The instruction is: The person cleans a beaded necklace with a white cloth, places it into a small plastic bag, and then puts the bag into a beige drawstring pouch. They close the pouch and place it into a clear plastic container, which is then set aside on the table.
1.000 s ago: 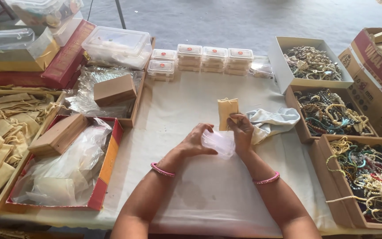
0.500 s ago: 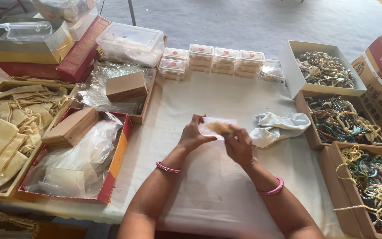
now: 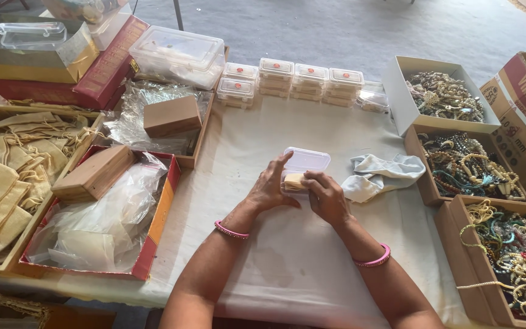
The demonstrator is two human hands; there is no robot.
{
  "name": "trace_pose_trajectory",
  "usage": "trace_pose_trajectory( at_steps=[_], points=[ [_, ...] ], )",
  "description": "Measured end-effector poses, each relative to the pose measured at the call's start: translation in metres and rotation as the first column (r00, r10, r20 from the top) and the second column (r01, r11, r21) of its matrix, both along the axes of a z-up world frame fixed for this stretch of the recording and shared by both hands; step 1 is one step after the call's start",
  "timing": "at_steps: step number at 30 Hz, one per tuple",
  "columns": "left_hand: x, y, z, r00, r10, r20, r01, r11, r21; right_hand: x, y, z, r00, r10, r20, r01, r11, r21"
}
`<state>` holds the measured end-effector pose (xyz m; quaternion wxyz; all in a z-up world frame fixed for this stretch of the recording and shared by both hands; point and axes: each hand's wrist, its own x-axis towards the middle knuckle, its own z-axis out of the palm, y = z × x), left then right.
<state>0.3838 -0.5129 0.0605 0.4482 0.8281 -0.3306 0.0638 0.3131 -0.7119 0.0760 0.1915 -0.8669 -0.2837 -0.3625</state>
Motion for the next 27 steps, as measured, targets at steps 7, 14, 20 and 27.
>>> trace_pose_trajectory(
  at_steps=[7, 14, 20, 27],
  points=[
    [-0.017, 0.008, 0.012, 0.821, 0.185, 0.54, -0.163, 0.983, -0.089, -0.005, 0.002, 0.01, 0.995, 0.012, -0.104, -0.006, 0.999, 0.053],
    [-0.02, 0.01, 0.015, 0.772, -0.062, 0.633, 0.0, 0.995, 0.098, -0.004, 0.001, 0.006, 0.983, -0.065, -0.171, 0.055, 0.997, -0.061],
    [-0.017, 0.015, 0.018, 0.806, -0.14, 0.575, 0.028, 0.98, 0.199, 0.001, -0.02, 0.005, 0.991, 0.047, -0.121, -0.053, 0.998, -0.045],
    [-0.02, 0.011, 0.026, 0.798, -0.214, 0.563, 0.058, 0.958, 0.282, 0.003, -0.016, 0.009, 0.994, -0.028, -0.101, 0.01, 0.984, -0.175]
  ],
)
